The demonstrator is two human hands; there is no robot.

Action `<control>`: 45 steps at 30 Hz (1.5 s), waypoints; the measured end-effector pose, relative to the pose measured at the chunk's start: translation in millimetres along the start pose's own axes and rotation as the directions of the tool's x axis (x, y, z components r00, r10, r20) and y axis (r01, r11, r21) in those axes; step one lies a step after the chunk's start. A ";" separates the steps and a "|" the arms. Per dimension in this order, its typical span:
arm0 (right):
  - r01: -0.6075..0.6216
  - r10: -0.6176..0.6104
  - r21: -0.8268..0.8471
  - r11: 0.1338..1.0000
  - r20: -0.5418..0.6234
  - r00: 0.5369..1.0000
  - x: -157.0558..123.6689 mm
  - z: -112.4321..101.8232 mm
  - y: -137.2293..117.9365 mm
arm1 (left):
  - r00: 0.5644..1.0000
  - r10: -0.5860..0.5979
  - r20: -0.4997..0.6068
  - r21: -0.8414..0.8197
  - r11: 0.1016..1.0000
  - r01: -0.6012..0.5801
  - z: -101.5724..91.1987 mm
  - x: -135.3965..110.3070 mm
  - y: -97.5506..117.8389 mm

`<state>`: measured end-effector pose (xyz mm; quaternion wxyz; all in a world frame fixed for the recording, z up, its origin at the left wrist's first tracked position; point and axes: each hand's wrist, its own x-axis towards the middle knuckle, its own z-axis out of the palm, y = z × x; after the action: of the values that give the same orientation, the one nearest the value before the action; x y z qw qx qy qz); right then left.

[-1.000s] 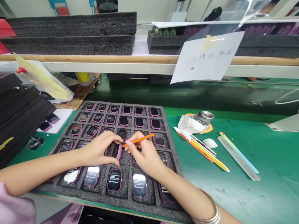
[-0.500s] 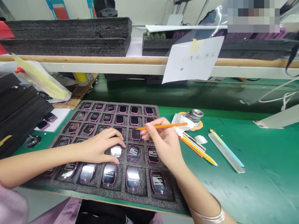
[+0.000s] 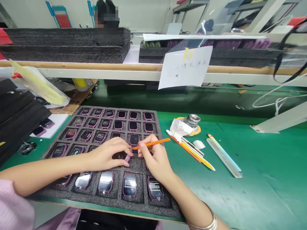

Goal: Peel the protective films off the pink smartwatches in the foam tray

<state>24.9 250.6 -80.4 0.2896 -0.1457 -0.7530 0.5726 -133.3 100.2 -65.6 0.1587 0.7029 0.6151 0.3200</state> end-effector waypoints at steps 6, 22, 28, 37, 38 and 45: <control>-0.006 0.007 -0.025 1.000 0.047 0.999 -3.6 3.6 5.0 | 0.990 -0.138 -0.012 -0.026 0.990 0.137 7.4 2.1 -1.6; -0.005 0.014 -0.076 0.997 0.112 0.994 -1.8 5.1 3.8 | 0.984 -0.176 -0.030 -0.009 0.984 0.176 12.4 3.3 -3.7; 0.001 0.012 -0.117 0.993 0.111 0.994 -4.4 -1.8 -8.9 | 0.977 -0.212 0.029 0.037 0.977 0.211 4.3 8.6 5.6; -0.048 0.057 0.051 0.998 -0.191 0.980 -16.2 -40.1 -4.7 | 0.986 0.017 0.164 0.208 0.977 -0.051 19.2 43.8 24.2; -0.055 0.069 0.070 0.996 -0.205 0.976 -17.2 -41.1 -1.3 | 0.982 0.050 0.184 0.221 0.971 -0.091 26.0 46.5 22.5; -0.064 0.098 0.123 0.990 -0.294 0.951 -25.4 -34.4 5.5 | 0.987 0.132 0.092 0.288 0.945 -0.153 46.0 48.6 15.3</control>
<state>65.0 265.1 -86.4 0.3842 -0.2450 -0.6607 0.5965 -90.0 152.1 -78.1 0.0506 0.7724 0.5973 0.2101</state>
